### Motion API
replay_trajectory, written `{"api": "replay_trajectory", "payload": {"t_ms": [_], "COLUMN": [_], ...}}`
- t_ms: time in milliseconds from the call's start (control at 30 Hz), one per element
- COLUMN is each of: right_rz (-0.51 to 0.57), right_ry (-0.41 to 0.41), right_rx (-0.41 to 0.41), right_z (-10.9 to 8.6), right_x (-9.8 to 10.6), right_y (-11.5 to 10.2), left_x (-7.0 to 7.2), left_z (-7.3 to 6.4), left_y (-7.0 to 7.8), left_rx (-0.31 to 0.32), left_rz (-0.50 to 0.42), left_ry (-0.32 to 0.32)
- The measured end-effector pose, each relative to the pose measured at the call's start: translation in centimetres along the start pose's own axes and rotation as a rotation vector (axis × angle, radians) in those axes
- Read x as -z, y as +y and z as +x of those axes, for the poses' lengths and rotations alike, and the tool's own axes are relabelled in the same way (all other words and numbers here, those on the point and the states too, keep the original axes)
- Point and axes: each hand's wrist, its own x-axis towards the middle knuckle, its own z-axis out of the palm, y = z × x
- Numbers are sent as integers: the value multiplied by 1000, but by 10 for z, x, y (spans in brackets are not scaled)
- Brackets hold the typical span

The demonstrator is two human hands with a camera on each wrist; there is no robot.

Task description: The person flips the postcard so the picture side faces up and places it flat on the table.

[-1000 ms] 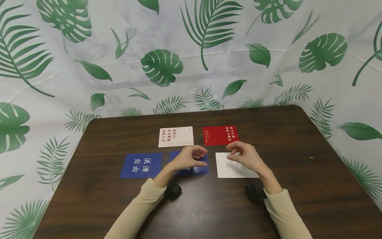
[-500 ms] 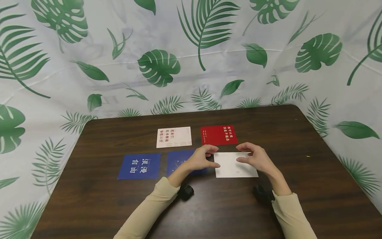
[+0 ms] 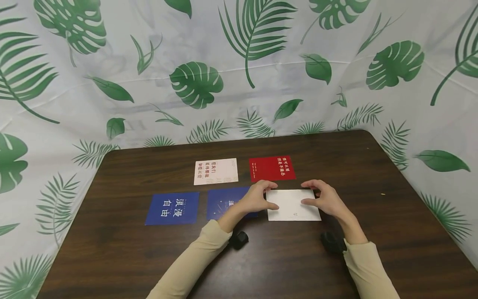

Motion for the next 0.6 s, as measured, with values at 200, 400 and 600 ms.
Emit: {"api": "replay_trajectory", "payload": {"t_ms": [200, 400, 600], "right_rz": [-47, -100, -158], "right_ry": [-27, -32, -33], "right_rx": [-14, -12, 21], "right_z": [2, 5, 10], "right_x": [-2, -5, -6], "right_y": [3, 3, 2], "left_x": [-1, -1, -1], "left_z": [2, 4, 6], "left_y": [1, 2, 0], "left_rx": [-19, -16, -12], "left_rz": [43, 79, 99], "left_ry": [18, 31, 16]}}
